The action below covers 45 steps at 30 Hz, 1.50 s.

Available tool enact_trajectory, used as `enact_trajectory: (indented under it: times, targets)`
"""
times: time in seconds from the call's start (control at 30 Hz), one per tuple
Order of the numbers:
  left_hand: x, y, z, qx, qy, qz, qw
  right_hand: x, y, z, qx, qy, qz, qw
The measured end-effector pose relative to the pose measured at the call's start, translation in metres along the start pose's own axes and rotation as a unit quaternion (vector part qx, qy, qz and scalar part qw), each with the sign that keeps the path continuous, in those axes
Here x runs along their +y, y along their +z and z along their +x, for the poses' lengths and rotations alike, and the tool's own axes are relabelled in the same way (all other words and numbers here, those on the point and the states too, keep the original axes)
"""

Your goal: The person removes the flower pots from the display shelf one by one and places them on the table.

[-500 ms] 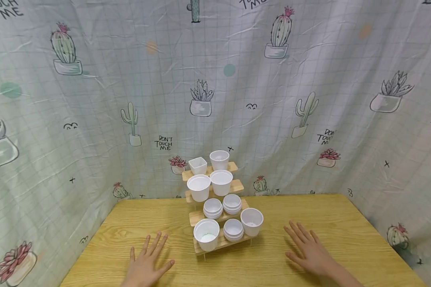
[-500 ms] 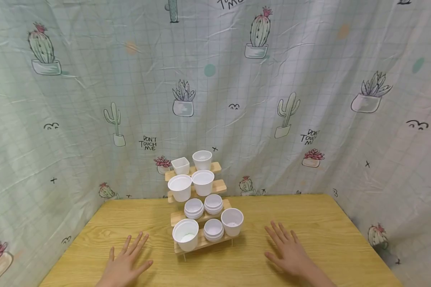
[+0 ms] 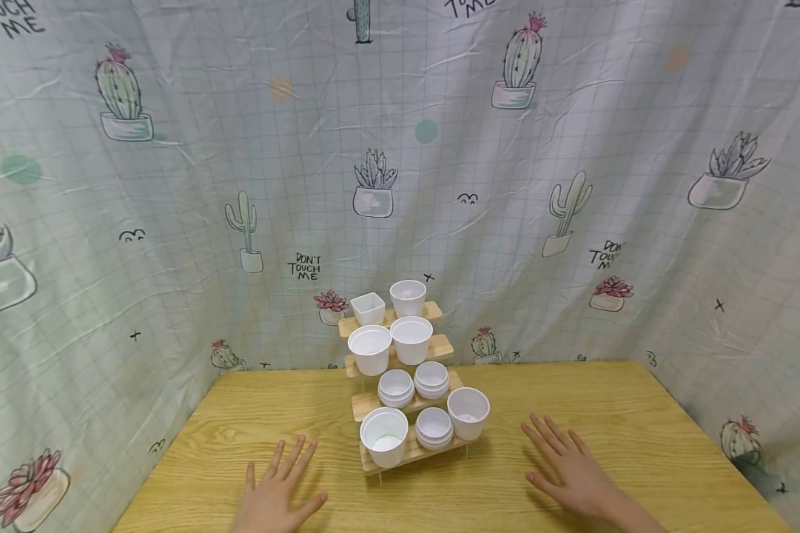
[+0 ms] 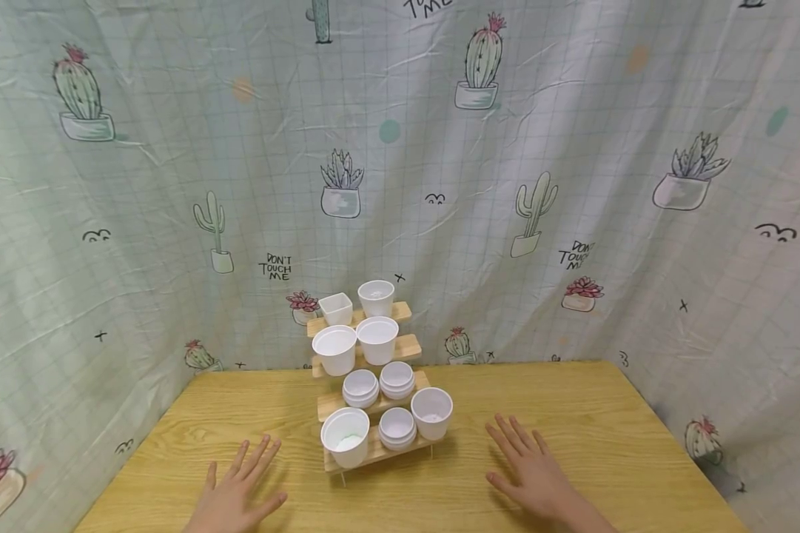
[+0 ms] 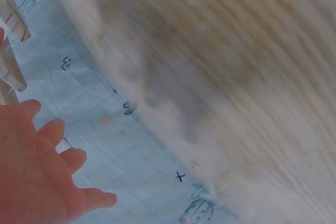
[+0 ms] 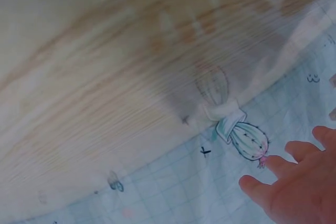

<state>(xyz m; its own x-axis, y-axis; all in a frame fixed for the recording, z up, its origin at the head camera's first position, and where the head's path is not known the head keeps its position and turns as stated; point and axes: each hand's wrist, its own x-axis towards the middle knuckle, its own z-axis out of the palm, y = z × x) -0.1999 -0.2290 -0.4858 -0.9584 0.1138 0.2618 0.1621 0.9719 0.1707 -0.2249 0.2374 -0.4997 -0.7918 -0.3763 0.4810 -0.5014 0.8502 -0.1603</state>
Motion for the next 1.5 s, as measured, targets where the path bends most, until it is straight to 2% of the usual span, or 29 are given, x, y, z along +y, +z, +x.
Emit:
enact_trajectory:
  times: [0.27,0.57,0.8,1.03,1.17,1.5]
  targets:
    - [0.007,-0.001,0.000,0.012,0.015,0.010,0.9998,-0.004,-0.001,0.003,0.014,-0.015,-0.006,1.000]
    - [0.015,-0.002,0.002,0.011,0.042,-0.007,0.9990,-0.010,0.000,0.007,0.024,-0.029,-0.003,0.999]
    - [0.021,0.000,0.006,0.040,0.079,-0.016,0.9959,-0.016,0.002,0.012,0.045,-0.054,-0.003,0.998]
    - [0.030,0.005,0.014,0.084,0.126,-0.051,0.9873,-0.024,-0.002,0.019,0.084,-0.076,0.005,0.994]
    - [0.035,0.006,0.020,0.101,0.138,-0.063,0.9833,-0.030,-0.004,0.023,0.098,-0.079,0.016,0.992]
    - [0.043,0.009,0.031,0.103,0.153,-0.063,0.9809,-0.040,-0.007,0.033,0.110,-0.081,0.026,0.990]
